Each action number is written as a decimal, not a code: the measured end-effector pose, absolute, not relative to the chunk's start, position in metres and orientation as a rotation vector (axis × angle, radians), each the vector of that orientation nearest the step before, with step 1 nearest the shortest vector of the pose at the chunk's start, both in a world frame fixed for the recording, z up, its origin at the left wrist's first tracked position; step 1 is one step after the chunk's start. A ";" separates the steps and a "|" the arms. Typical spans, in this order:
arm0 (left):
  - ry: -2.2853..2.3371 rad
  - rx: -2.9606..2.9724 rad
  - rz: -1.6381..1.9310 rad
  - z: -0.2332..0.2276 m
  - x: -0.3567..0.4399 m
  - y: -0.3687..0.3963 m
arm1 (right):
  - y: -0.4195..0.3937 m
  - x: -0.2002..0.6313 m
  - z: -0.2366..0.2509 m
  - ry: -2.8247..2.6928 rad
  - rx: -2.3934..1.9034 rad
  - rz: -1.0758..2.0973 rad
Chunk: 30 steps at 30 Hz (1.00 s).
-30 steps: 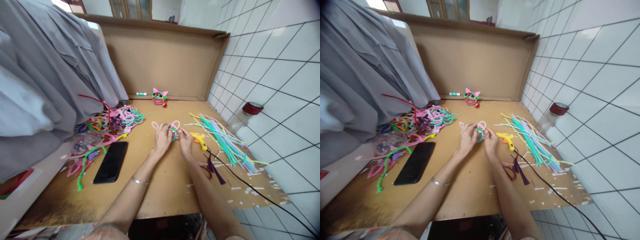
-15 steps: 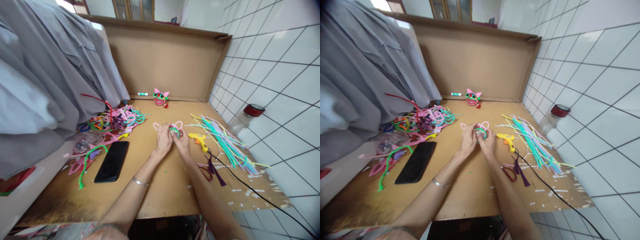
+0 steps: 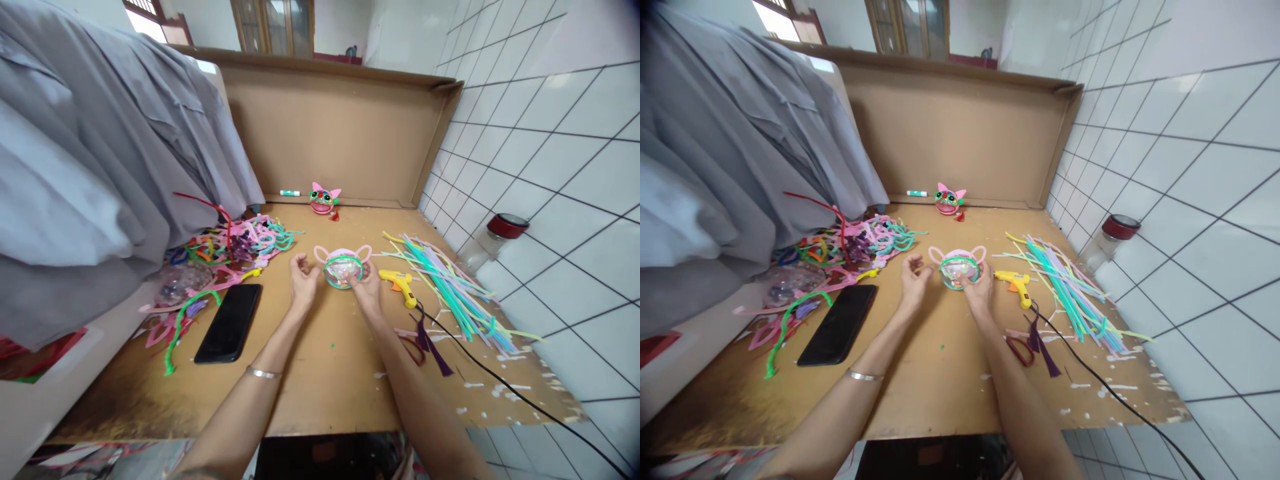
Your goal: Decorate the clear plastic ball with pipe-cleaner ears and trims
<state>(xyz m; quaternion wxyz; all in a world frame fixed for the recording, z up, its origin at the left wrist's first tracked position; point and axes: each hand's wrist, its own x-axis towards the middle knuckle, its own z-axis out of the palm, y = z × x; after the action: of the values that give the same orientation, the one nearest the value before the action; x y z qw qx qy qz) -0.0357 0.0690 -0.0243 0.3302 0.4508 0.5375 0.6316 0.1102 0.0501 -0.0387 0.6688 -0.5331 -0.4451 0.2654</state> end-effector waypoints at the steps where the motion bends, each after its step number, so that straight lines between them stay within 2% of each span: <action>1: 1.316 1.105 1.529 -0.031 -0.036 0.071 | 0.049 0.109 -0.037 -0.985 -1.206 0.598; 8: 0.961 1.118 1.292 -0.037 -0.028 0.063 | 0.042 0.101 -0.025 -0.921 -1.137 0.667; 19: 1.072 1.128 1.420 -0.039 -0.028 0.068 | 0.040 0.095 -0.029 -0.811 -1.123 0.865; 27: 1.158 1.176 1.463 -0.051 -0.021 0.069 | 0.047 0.104 -0.039 -0.927 -1.245 0.780; 30: 1.174 1.186 1.431 -0.053 -0.019 0.068 | 0.043 0.119 -0.025 -1.109 -1.425 0.605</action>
<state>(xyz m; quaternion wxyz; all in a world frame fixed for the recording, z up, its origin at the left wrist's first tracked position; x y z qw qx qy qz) -0.0188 0.0683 -0.0527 0.4542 0.4806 0.4759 0.5799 0.1186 0.0428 -0.0246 0.5801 -0.6095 -0.4743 0.2590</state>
